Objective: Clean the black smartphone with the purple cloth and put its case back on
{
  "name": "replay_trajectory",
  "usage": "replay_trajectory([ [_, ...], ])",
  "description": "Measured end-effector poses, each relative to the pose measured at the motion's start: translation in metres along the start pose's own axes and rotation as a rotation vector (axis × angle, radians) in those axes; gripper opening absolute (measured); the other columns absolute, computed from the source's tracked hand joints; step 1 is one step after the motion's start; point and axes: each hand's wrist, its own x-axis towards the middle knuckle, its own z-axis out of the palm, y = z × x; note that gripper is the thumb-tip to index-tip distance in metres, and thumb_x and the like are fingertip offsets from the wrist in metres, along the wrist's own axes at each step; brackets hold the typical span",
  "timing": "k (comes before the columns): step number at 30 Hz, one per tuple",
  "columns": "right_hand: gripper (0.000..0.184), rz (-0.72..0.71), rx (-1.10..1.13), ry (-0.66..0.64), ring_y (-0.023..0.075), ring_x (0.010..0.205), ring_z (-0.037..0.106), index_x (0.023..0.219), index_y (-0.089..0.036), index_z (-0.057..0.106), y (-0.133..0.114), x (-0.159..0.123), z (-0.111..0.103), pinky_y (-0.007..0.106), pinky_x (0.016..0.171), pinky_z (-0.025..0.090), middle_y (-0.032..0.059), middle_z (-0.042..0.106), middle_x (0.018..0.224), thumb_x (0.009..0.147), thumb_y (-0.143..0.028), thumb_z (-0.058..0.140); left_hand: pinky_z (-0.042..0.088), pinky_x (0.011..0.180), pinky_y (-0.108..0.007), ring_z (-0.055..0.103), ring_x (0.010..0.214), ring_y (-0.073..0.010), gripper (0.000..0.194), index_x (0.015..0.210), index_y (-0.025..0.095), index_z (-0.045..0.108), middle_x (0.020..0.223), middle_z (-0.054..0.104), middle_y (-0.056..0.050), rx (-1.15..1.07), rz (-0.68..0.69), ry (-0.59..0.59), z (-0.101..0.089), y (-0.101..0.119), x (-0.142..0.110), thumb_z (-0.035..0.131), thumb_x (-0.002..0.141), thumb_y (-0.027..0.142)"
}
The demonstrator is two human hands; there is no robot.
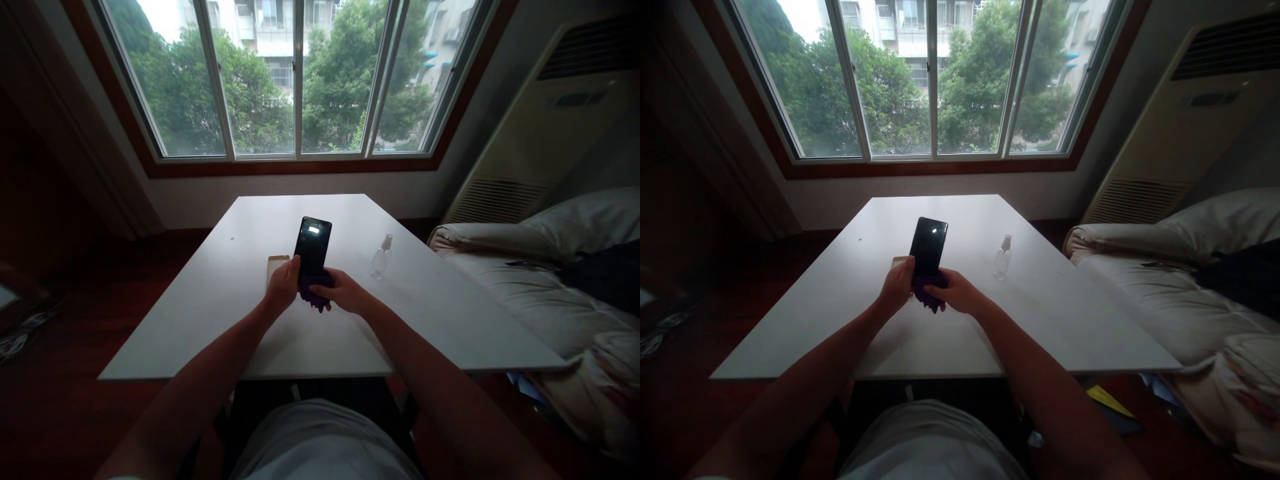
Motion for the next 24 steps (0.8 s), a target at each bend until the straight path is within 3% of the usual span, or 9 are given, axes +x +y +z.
replay_trajectory([
  [4,0.045,-0.002,0.021,0.06,0.0169,0.051,0.065,0.103,-0.013,0.059,0.001,0.001,0.005,0.023,0.042,0.047,0.0076,0.072,0.073,0.085,-0.051,0.074,0.035,0.054,-0.026,0.049,0.06,-0.0139,0.056,0.071,0.018,0.052,0.066,0.054,-0.003,0.007,0.013,0.027,0.001,0.0,0.001,0.035,0.101,0.062],
  [8,0.045,-0.037,0.012,0.224,0.0175,0.05,0.064,0.097,-0.014,0.059,0.006,0.005,0.01,0.026,0.044,0.049,0.0053,0.069,0.067,0.087,-0.058,0.069,0.035,0.052,-0.026,0.048,0.057,-0.0133,0.058,0.069,0.018,0.05,0.062,0.053,-0.003,-0.051,-0.016,0.026,0.005,-0.005,0.003,0.036,0.099,0.065],
  [12,0.045,-0.076,0.008,0.412,0.0186,0.053,0.065,0.098,-0.016,0.061,0.005,0.008,0.009,0.028,0.046,0.052,0.0047,0.069,0.07,0.086,-0.059,0.069,0.035,0.048,-0.026,0.047,0.048,-0.0123,0.062,0.069,0.018,0.054,0.055,0.054,-0.002,-0.085,-0.091,-0.076,0.007,-0.008,0.004,0.034,0.099,0.067],
  [18,0.045,-0.138,-0.029,0.66,0.0175,0.055,0.062,0.104,-0.018,0.066,0.005,0.011,-0.008,0.03,0.046,0.053,0.0027,0.067,0.077,0.081,-0.056,0.073,0.037,0.05,-0.025,0.05,0.048,-0.0126,0.065,0.067,0.016,0.065,0.051,0.053,-0.001,0.103,-0.121,-0.252,0.005,-0.006,0.002,0.038,0.097,0.068],
  [20,0.044,-0.15,-0.057,0.715,0.0177,0.061,0.062,0.106,-0.018,0.067,0.01,0.013,-0.014,0.031,0.053,0.056,0.0035,0.069,0.082,0.081,-0.053,0.074,0.038,0.051,-0.025,0.051,0.048,-0.0129,0.064,0.067,0.016,0.067,0.05,0.053,-0.001,0.138,-0.118,-0.278,0.004,-0.006,0.001,0.041,0.096,0.067],
  [24,0.043,-0.192,-0.105,0.762,0.0206,0.087,0.066,0.113,-0.019,0.068,0.018,0.016,-0.021,0.036,0.081,0.059,0.0061,0.071,0.099,0.082,-0.048,0.074,0.038,0.048,-0.024,0.054,0.05,-0.0126,0.052,0.073,0.016,0.066,0.06,0.06,-0.003,0.081,-0.123,-0.255,0.005,-0.009,0.004,0.053,0.093,0.062],
])
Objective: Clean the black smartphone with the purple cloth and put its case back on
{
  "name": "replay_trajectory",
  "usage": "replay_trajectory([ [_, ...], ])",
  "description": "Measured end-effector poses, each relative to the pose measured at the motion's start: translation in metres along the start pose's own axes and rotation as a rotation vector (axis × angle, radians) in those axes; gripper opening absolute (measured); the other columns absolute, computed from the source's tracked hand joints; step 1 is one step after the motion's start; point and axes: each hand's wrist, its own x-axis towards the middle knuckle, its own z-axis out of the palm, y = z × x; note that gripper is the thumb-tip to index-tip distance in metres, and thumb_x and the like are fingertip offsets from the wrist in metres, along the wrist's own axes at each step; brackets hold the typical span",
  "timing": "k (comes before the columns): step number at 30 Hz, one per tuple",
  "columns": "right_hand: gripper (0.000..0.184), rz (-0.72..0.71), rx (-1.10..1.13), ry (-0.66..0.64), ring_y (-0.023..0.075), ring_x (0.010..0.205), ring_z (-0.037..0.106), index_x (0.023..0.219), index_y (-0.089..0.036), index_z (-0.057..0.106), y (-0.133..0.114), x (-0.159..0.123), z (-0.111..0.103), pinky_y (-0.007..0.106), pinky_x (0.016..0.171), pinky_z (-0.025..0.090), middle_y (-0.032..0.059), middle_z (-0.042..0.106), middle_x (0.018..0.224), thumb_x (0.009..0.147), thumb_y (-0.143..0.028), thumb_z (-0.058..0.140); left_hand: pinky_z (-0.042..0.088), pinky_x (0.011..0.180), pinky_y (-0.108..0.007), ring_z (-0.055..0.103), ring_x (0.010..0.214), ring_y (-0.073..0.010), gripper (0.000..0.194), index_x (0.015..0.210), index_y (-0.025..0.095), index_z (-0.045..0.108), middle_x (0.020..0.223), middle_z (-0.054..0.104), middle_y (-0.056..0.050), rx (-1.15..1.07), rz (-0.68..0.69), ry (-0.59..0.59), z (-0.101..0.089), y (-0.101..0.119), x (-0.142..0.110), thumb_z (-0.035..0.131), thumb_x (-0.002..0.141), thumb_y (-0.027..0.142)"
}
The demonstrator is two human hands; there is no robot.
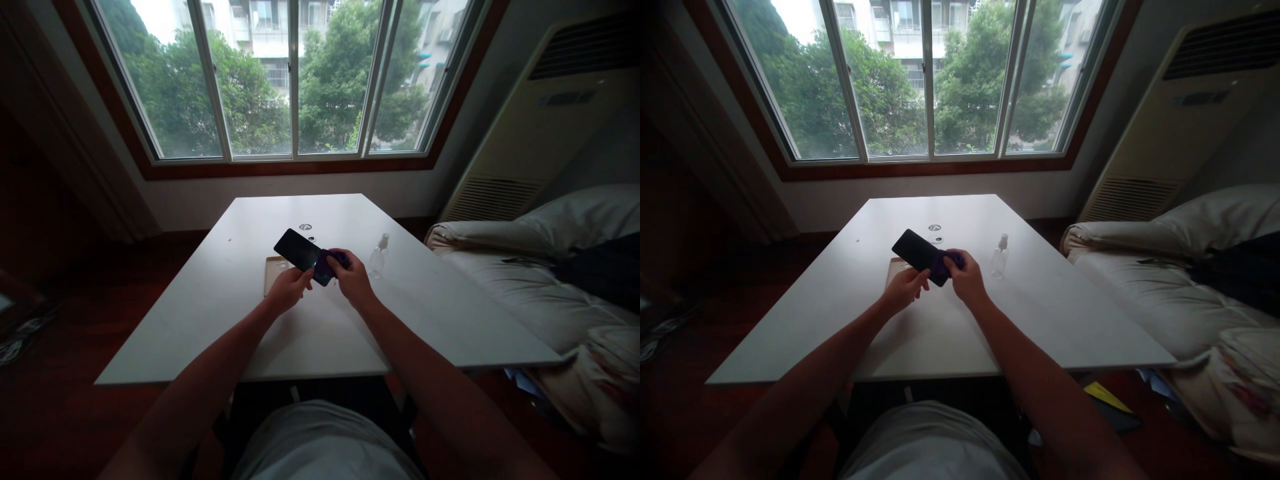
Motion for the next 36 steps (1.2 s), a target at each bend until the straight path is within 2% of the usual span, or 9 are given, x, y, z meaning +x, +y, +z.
replay_trajectory([
  [5,0.053,-0.012,0.018,0.075,0.0203,0.089,0.064,0.121,-0.02,0.061,0.002,0.005,-0.005,0.036,0.083,0.058,0.0067,0.067,0.104,0.08,-0.05,0.075,0.039,0.043,-0.022,0.056,0.056,-0.0134,0.045,0.1,0.015,0.063,0.076,0.063,-0.005,-0.216,-0.069,0.205,-0.003,-0.001,0.009,0.064,0.088,0.058],
  [9,0.055,0.017,0.036,0.115,0.02,0.089,0.065,0.118,-0.02,0.06,-0.001,0.009,-0.012,0.034,0.081,0.058,0.0057,0.066,0.102,0.076,-0.051,0.079,0.051,0.053,-0.024,0.065,0.079,-0.0177,0.054,0.121,0.016,0.058,0.101,0.065,-0.01,-0.458,-0.107,0.34,-0.017,0.004,0.011,0.063,0.089,0.059],
  [13,0.058,0.047,0.084,0.09,0.0198,0.089,0.066,0.115,-0.021,0.06,-0.004,0.009,-0.013,0.034,0.082,0.058,0.005,0.067,0.101,0.071,-0.05,0.083,0.053,0.058,-0.026,0.066,0.083,-0.0192,0.059,0.114,0.014,0.063,0.106,0.068,-0.013,-0.661,-0.275,0.173,-0.029,0.009,0.009,0.059,0.089,0.067],
  [18,0.062,0.065,0.118,0.037,0.0194,0.086,0.066,0.116,-0.021,0.059,-0.007,0.007,-0.011,0.035,0.08,0.06,0.004,0.068,0.098,0.069,-0.051,0.085,0.048,0.051,-0.024,0.061,0.06,-0.0142,0.065,0.094,0.012,0.067,0.082,0.067,-0.008,-0.698,-0.489,-0.112,-0.022,0.011,0.004,0.052,0.088,0.075],
  [21,0.061,0.074,0.126,0.03,0.0194,0.085,0.067,0.115,-0.021,0.06,-0.008,0.006,-0.01,0.035,0.079,0.06,0.0039,0.069,0.097,0.068,-0.05,0.086,0.055,0.057,-0.032,0.067,0.065,-0.0216,0.066,0.097,0.012,0.067,0.08,0.069,-0.011,-0.665,-0.514,-0.229,-0.014,0.015,-0.002,0.051,0.088,0.076],
  [25,0.059,0.097,0.091,0.054,0.0201,0.085,0.067,0.11,-0.02,0.063,-0.007,0.006,-0.01,0.035,0.078,0.059,0.0048,0.07,0.097,0.067,-0.052,0.086,0.06,0.066,-0.046,0.073,0.08,-0.0325,0.07,0.112,0.013,0.066,0.096,0.073,-0.019,-0.726,-0.51,-0.448,-0.011,0.019,-0.007,0.045,0.09,0.076],
  [28,0.054,0.061,-0.057,0.134,0.0214,0.085,0.066,0.104,-0.02,0.066,-0.005,0.007,-0.012,0.036,0.076,0.057,0.0059,0.071,0.095,0.069,-0.057,0.084,0.06,0.062,-0.045,0.074,0.079,-0.0331,0.068,0.116,0.014,0.064,0.098,0.073,-0.019,-0.763,-0.477,-0.434,-0.009,0.019,-0.007,0.044,0.091,0.075],
  [32,0.046,-0.069,-0.245,0.189,0.0234,0.086,0.065,0.1,-0.019,0.068,-0.005,0.009,-0.017,0.039,0.08,0.055,0.0068,0.071,0.094,0.078,-0.058,0.076,0.059,0.055,-0.041,0.074,0.075,-0.0324,0.066,0.113,0.012,0.063,0.09,0.073,-0.019,-0.783,-0.435,-0.315,-0.002,0.02,-0.007,0.047,0.092,0.073],
  [36,0.026,-0.378,-0.463,0.223,0.026,0.098,0.062,0.1,-0.021,0.074,-0.008,0.009,-0.022,0.044,0.091,0.052,0.0084,0.067,0.104,0.087,-0.044,0.071,0.059,0.055,-0.039,0.073,0.074,-0.0305,0.064,0.116,0.011,0.062,0.09,0.073,-0.018,-0.823,-0.388,-0.217,0.001,0.019,-0.007,0.048,0.093,0.069],
])
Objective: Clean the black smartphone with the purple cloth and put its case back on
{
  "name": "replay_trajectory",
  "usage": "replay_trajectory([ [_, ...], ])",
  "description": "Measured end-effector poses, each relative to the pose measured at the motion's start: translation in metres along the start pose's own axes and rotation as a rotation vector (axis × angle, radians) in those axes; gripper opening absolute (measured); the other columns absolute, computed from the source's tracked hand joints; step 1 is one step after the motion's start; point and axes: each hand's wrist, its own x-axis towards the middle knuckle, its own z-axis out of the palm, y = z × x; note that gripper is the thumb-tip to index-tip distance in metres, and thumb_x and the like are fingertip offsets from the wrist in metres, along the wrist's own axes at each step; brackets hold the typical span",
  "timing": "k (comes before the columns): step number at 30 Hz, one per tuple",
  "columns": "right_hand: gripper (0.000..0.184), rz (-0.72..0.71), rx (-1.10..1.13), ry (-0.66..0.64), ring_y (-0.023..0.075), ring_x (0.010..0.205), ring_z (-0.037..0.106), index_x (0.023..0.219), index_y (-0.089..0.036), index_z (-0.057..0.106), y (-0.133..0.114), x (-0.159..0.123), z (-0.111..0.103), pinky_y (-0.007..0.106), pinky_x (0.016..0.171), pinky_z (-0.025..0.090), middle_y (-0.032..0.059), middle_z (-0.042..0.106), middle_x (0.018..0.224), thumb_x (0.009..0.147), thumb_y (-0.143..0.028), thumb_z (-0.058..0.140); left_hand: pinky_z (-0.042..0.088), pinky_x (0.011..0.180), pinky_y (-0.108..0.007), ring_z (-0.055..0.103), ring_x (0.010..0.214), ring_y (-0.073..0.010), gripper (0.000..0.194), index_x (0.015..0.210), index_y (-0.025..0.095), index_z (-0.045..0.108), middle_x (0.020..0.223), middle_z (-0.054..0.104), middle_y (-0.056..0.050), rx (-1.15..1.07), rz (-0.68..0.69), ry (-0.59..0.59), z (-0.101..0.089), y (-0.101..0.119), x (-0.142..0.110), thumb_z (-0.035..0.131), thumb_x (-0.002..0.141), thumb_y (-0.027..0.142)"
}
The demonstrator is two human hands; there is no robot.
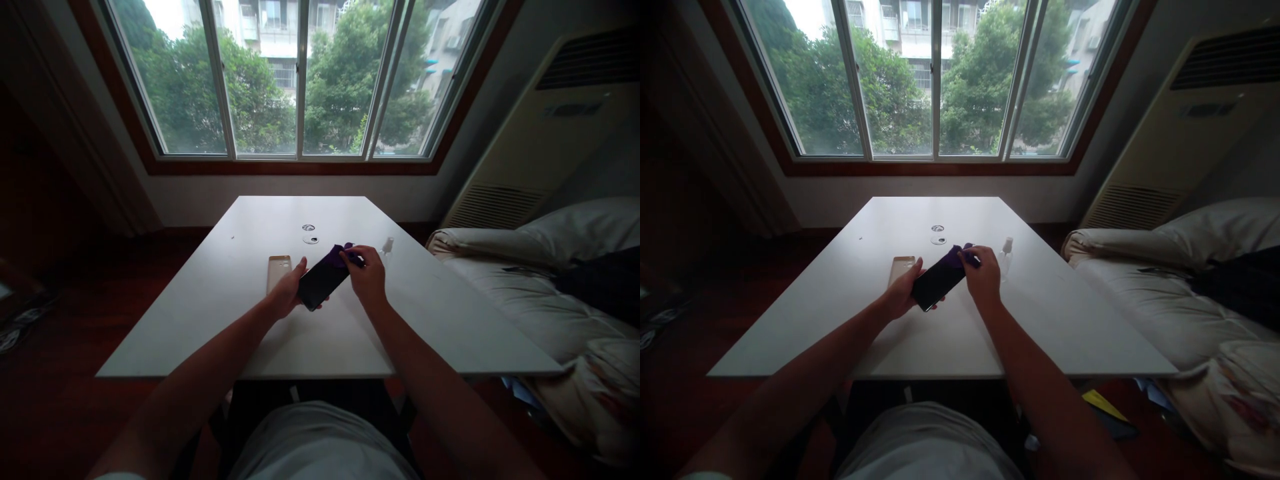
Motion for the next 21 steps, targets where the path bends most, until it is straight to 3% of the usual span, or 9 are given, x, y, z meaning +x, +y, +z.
replay_trajectory([
  [3,0.018,-0.222,-0.149,-0.038,0.0274,0.101,0.059,0.103,-0.023,0.077,-0.006,-0.004,0.0,0.046,0.093,0.05,0.0099,0.064,0.105,0.091,-0.028,0.064,0.059,0.058,-0.039,0.073,0.074,-0.0292,0.064,0.115,0.01,0.063,0.09,0.073,-0.018,-0.036,0.053,0.004,-0.002,-0.003,0.003,0.048,0.094,0.069],
  [7,0.033,-0.369,-0.152,-0.24,0.0277,0.103,0.058,0.118,-0.021,0.073,-0.024,-0.019,0.008,0.047,0.094,0.051,0.0113,0.064,0.108,0.09,-0.016,0.057,0.059,0.058,-0.034,0.07,0.069,-0.0232,0.058,0.107,0.01,0.065,0.085,0.072,-0.014,-0.068,0.133,0.049,-0.005,-0.006,0.006,0.052,0.094,0.065],
  [14,0.045,-0.625,-0.064,-0.585,0.0292,0.125,0.054,0.139,-0.02,0.06,-0.059,-0.046,0.016,0.049,0.106,0.045,0.0137,0.058,0.136,0.094,-0.026,0.057,0.054,0.057,-0.022,0.066,0.07,-0.0145,0.045,0.096,0.014,0.063,0.083,0.067,-0.005,-0.297,0.201,0.149,-0.008,-0.004,0.008,0.064,0.09,0.059],
  [17,0.036,-0.656,-0.045,-0.601,0.0257,0.12,0.057,0.132,-0.023,0.066,-0.056,-0.046,0.019,0.046,0.104,0.047,0.0105,0.063,0.131,0.099,-0.022,0.051,0.049,0.049,-0.021,0.061,0.06,-0.0126,0.051,0.086,0.015,0.058,0.073,0.062,-0.002,-0.283,0.145,0.181,-0.009,-0.003,0.009,0.062,0.088,0.066],
  [21,0.03,-0.59,-0.079,-0.489,0.0257,0.112,0.059,0.122,-0.025,0.072,-0.044,-0.037,0.019,0.045,0.098,0.05,0.0103,0.065,0.122,0.1,-0.023,0.052,0.053,0.051,-0.025,0.064,0.062,-0.0155,0.056,0.095,0.014,0.062,0.076,0.065,-0.005,-0.178,0.184,0.174,-0.007,-0.005,0.008,0.06,0.088,0.07],
])
